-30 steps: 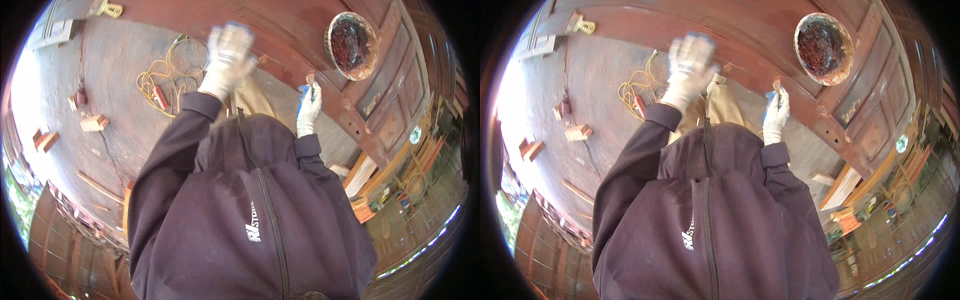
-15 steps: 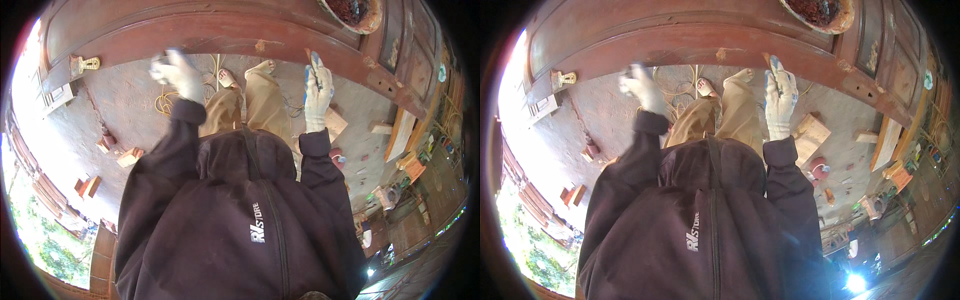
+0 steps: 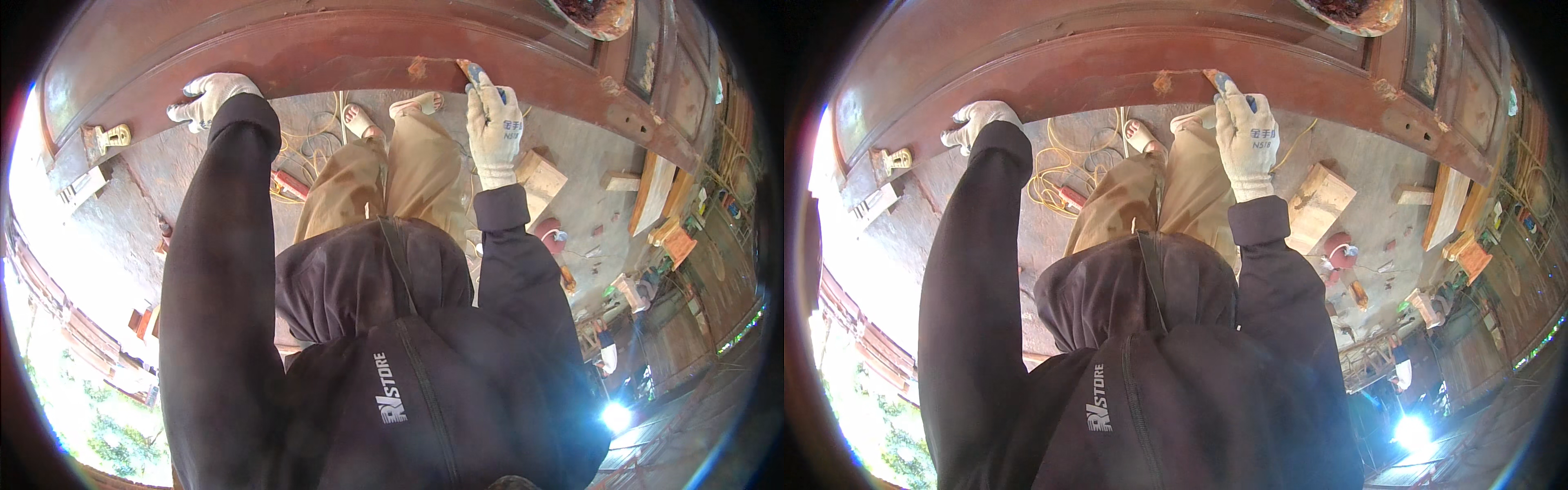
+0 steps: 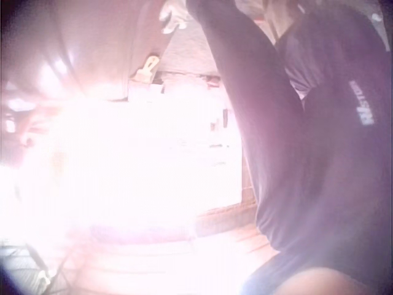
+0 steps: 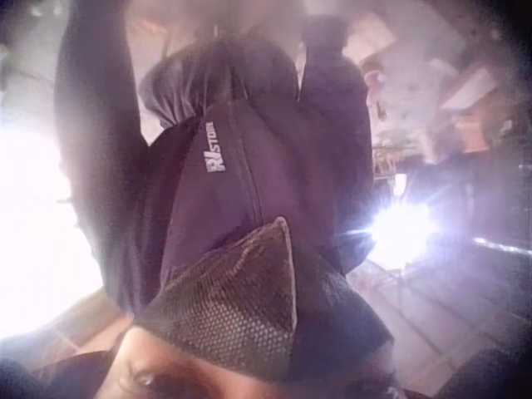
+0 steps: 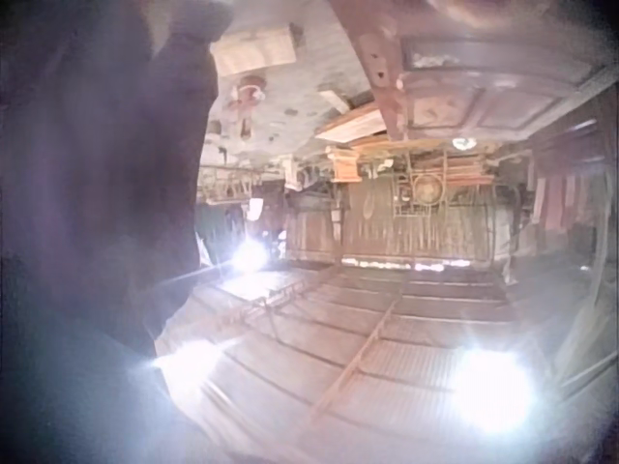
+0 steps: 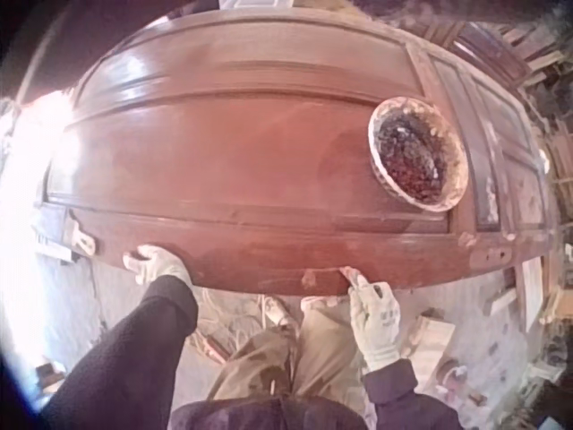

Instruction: The person applies a dark filler paste into the grooves and recessed panels of a large wooden door using a small putty knife. They repeatedly scoop filler from a container and smooth it into the door's contours, then briefly use a power sander on the surface.

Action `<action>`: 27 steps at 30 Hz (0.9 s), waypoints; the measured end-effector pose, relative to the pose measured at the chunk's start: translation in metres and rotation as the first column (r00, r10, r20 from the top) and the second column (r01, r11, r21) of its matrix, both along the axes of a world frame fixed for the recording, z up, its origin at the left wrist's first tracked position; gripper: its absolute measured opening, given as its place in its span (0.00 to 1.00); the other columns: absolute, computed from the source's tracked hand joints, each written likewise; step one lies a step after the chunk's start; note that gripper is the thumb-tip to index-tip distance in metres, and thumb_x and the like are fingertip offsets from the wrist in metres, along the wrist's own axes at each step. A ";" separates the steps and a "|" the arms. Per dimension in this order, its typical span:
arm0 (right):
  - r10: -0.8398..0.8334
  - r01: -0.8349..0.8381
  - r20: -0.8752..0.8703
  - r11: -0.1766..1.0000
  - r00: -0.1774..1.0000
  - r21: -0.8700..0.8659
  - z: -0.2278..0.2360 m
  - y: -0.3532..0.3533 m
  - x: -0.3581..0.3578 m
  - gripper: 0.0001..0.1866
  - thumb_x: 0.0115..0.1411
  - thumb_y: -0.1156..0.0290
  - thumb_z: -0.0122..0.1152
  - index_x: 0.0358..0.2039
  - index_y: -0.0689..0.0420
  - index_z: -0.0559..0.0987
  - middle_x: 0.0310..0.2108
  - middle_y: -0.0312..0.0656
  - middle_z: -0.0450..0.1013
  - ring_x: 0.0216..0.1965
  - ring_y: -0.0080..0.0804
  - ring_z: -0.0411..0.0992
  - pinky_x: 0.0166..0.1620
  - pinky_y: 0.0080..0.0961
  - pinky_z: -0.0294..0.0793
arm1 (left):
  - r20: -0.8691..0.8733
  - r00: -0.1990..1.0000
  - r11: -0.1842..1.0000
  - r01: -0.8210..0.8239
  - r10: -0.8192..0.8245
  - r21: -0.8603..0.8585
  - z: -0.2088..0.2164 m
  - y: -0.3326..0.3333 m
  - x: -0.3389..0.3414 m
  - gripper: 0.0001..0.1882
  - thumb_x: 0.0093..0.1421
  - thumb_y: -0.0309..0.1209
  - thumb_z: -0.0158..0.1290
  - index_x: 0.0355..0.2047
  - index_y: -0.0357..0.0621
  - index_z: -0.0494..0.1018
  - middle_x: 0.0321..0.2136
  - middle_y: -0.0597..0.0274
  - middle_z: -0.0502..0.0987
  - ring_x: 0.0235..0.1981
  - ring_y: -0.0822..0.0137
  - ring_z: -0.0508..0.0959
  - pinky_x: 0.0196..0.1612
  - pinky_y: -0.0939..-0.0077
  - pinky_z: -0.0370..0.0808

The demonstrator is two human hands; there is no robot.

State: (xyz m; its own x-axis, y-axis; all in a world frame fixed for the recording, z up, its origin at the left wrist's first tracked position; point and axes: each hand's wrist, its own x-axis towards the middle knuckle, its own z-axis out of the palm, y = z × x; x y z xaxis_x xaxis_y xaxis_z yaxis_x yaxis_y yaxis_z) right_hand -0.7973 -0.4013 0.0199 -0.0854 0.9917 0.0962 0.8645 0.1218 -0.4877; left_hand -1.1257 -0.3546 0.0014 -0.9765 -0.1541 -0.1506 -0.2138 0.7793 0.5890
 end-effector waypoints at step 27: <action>0.021 -0.015 0.081 0.998 0.997 -0.064 0.016 0.006 -0.009 0.15 0.62 0.67 0.61 0.50 0.50 0.80 0.30 0.45 0.73 0.29 0.45 0.74 0.32 0.41 0.74 | -0.018 1.000 0.999 -0.012 0.012 0.029 -0.009 0.002 -0.005 0.24 0.69 0.40 0.41 0.64 0.51 0.58 0.57 0.35 0.63 0.52 0.38 0.73 0.51 0.47 0.72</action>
